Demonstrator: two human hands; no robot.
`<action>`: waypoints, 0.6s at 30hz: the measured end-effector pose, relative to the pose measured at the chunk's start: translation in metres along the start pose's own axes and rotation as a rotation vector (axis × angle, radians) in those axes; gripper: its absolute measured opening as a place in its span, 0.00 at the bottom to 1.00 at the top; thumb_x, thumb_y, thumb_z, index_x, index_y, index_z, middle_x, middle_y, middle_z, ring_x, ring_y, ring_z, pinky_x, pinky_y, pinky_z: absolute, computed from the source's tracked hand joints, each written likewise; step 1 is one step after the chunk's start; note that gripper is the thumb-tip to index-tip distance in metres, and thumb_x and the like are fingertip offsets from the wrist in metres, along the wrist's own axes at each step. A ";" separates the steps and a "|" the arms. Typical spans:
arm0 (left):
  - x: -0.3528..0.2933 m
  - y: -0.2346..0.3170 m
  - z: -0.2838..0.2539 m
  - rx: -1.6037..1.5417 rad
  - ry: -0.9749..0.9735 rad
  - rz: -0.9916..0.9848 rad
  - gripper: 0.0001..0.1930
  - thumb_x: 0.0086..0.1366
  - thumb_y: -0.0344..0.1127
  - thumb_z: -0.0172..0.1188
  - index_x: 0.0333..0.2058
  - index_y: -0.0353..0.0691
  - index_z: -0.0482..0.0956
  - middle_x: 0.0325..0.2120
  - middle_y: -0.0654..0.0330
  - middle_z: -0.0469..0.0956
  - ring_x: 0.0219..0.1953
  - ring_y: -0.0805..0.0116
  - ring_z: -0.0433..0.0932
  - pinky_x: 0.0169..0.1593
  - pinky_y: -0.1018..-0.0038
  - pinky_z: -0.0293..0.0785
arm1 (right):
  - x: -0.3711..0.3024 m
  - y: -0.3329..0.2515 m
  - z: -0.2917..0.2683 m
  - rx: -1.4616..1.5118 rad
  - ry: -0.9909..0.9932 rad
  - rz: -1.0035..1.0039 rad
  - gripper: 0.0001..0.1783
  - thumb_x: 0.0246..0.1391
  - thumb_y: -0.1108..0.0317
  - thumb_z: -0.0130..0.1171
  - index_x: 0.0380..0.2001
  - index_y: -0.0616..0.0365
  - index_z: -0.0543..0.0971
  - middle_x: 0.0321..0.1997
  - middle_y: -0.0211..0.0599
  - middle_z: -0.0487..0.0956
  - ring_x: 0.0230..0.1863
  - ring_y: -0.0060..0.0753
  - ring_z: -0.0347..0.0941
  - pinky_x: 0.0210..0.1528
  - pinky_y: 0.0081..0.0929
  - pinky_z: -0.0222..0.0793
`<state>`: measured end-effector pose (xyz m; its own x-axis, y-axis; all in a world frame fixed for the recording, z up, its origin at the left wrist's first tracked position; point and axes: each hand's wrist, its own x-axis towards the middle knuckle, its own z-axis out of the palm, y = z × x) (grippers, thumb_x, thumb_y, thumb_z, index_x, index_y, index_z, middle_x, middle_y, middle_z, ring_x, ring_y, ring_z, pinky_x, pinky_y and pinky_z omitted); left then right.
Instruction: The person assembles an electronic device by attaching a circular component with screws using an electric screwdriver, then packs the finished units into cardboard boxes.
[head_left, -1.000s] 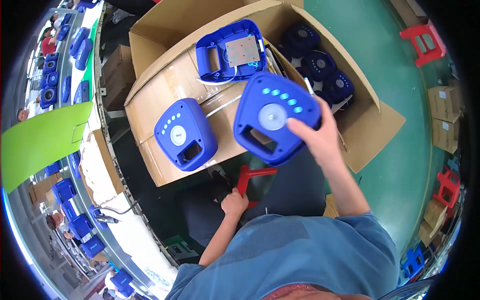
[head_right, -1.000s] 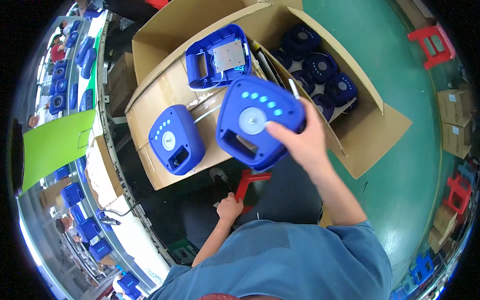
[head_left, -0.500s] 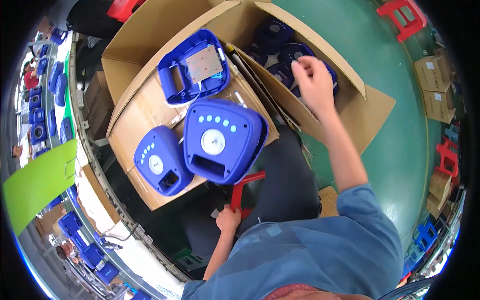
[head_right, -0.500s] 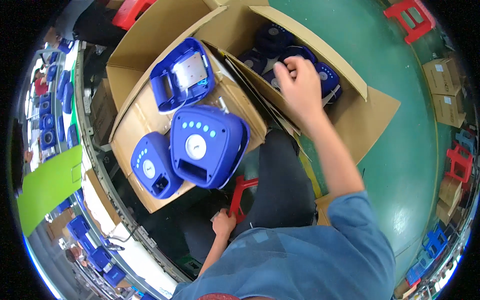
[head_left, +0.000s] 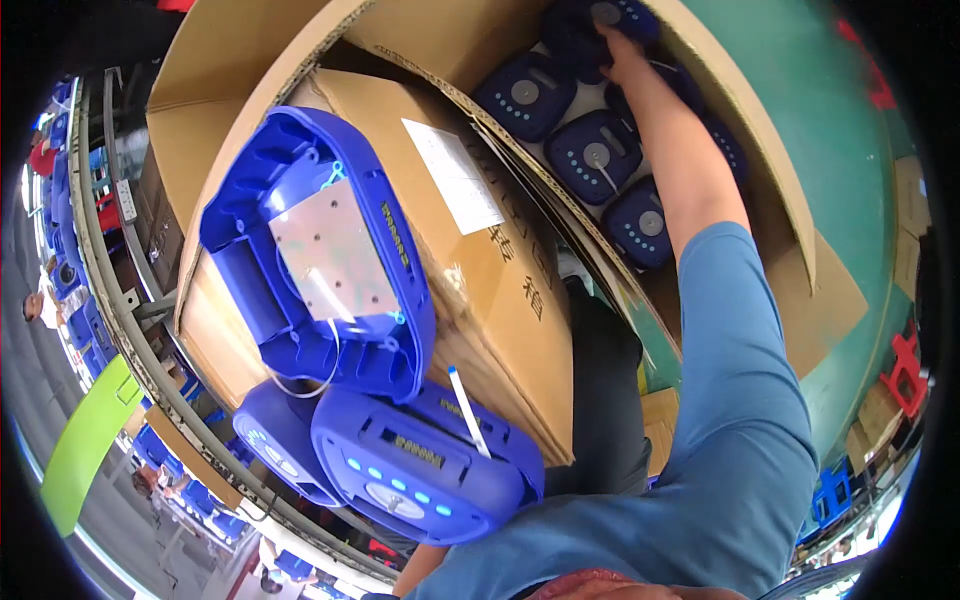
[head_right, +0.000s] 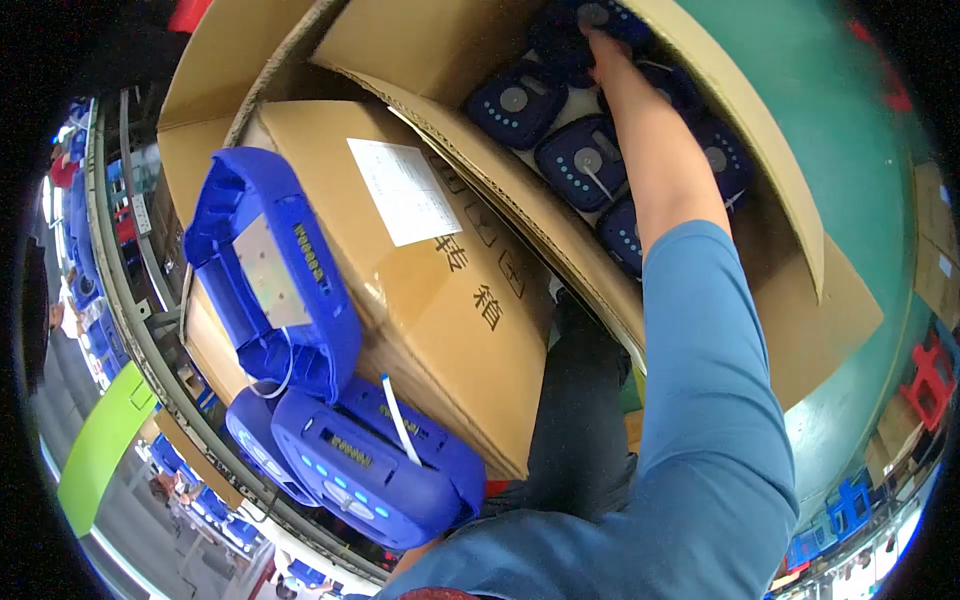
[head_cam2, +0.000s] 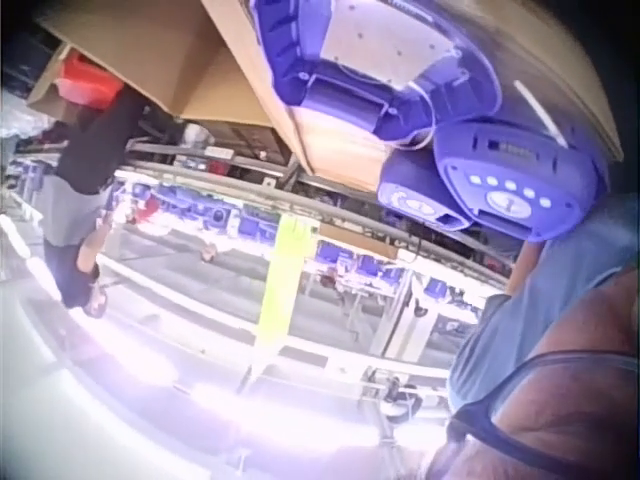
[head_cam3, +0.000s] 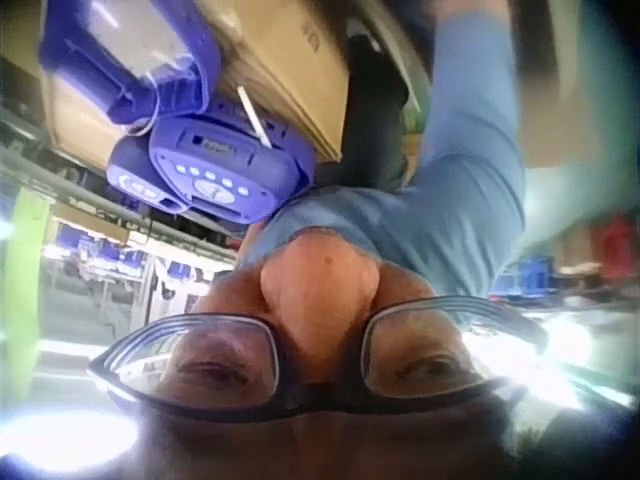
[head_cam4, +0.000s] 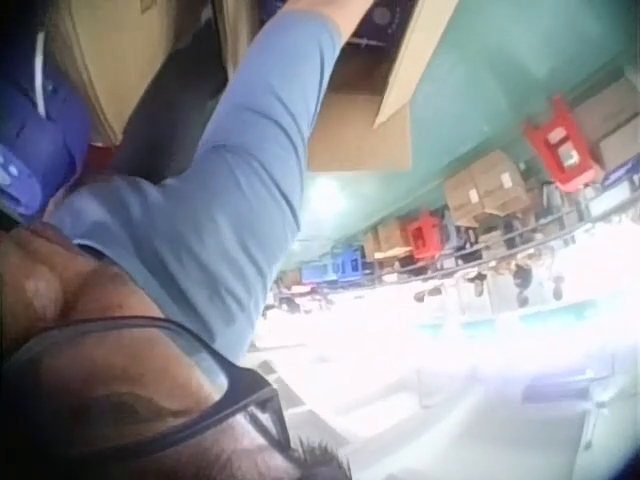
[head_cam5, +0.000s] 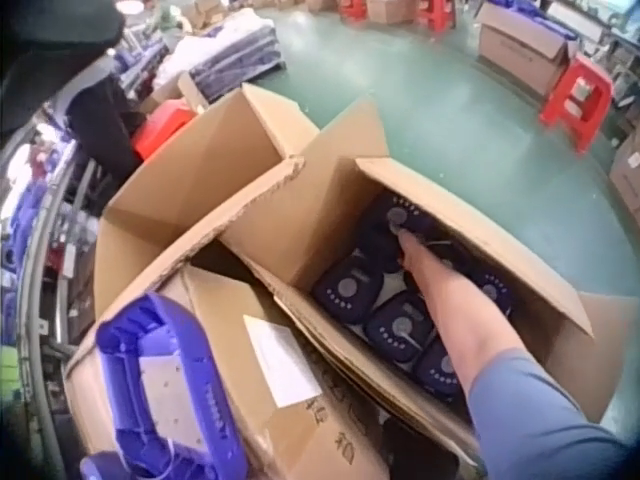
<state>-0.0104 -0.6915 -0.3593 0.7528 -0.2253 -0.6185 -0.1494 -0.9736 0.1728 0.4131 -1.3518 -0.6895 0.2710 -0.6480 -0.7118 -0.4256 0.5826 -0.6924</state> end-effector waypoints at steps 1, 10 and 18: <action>-0.002 -0.001 -0.001 0.000 -0.015 -0.011 0.19 0.65 0.47 0.63 0.49 0.42 0.85 0.47 0.42 0.84 0.48 0.38 0.83 0.54 0.49 0.78 | 0.002 0.003 0.009 0.031 0.060 0.028 0.39 0.51 0.50 0.78 0.60 0.54 0.73 0.66 0.45 0.77 0.57 0.45 0.79 0.50 0.44 0.81; -0.003 -0.008 -0.012 -0.025 -0.052 -0.027 0.19 0.65 0.47 0.63 0.50 0.42 0.85 0.47 0.42 0.84 0.48 0.38 0.83 0.55 0.49 0.77 | -0.052 0.001 0.029 0.442 0.061 0.087 0.41 0.45 0.57 0.79 0.62 0.55 0.75 0.61 0.48 0.79 0.56 0.51 0.79 0.53 0.54 0.79; 0.000 -0.007 -0.025 -0.107 -0.014 0.133 0.20 0.65 0.46 0.63 0.50 0.42 0.85 0.48 0.43 0.84 0.49 0.38 0.83 0.56 0.50 0.77 | -0.162 -0.025 -0.084 0.262 -0.355 0.327 0.24 0.49 0.57 0.76 0.48 0.43 0.77 0.43 0.31 0.82 0.43 0.40 0.81 0.44 0.47 0.78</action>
<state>0.0071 -0.6834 -0.3413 0.7219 -0.3529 -0.5953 -0.1774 -0.9258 0.3338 0.3073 -1.3023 -0.5472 0.4545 -0.2336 -0.8596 -0.3200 0.8577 -0.4023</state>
